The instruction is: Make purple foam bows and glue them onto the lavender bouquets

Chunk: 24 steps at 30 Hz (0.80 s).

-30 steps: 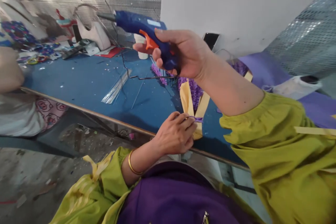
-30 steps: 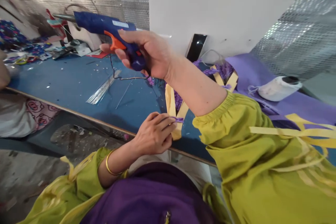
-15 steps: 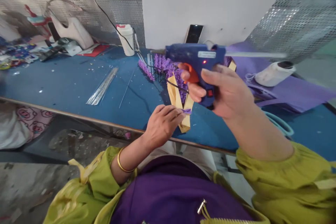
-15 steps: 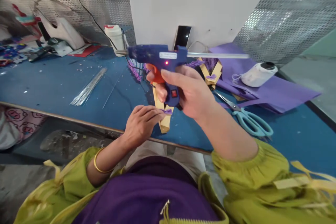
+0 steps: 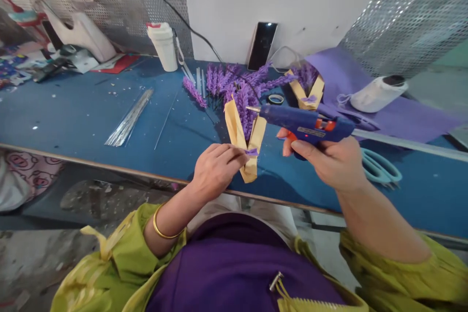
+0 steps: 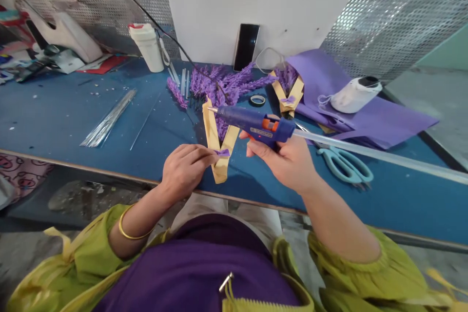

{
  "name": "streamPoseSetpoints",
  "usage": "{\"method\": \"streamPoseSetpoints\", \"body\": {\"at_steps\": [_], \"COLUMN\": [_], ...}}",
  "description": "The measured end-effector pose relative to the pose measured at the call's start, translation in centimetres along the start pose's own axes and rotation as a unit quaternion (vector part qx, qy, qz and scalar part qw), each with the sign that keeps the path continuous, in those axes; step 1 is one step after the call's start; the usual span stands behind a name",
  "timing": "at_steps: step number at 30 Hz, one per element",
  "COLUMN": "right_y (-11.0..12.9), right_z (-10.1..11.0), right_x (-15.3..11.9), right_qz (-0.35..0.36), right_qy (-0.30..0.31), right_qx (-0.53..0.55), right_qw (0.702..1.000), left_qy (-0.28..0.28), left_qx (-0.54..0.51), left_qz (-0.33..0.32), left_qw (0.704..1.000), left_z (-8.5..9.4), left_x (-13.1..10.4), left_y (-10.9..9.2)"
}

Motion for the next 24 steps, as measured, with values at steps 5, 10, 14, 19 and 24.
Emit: {"method": "streamPoseSetpoints", "body": {"at_steps": [5,10,14,19,24], "right_y": [-2.1,-3.3,-2.8,-1.6,-2.2], "right_z": [-0.3,-0.9,-0.5,-0.1,0.5], "right_x": [-0.2,-0.1,0.5,0.9,1.0], "right_qz": [-0.021,-0.017,-0.019,0.049,0.057], "right_qy": [0.042,0.091,0.136,0.199,0.214], "right_qx": [-0.072,-0.118,-0.14,-0.193,-0.244], "right_qw": [0.996,0.989,0.981,0.96,0.944], "left_qy": [0.016,0.034,0.036,0.033,0.033], "left_qx": [0.015,0.002,-0.014,-0.017,-0.035], "left_qz": [-0.028,-0.065,-0.058,-0.065,-0.071], "left_qw": [0.999,0.997,0.998,0.997,0.996], "left_z": [0.0,0.0,0.0,0.3,0.6], "left_x": [-0.1,-0.4,-0.3,-0.2,-0.2], "left_y": [-0.6,-1.4,-1.3,-1.5,-1.5]}}
Point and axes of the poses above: each hand's wrist, its own x-axis towards the middle knuckle, its own z-axis out of the back of the hand, y = z × x, the point moved 10 cm from there along x, towards the middle knuckle, and after that the axes turned 11 degrees about y, right-handed, at the moved point
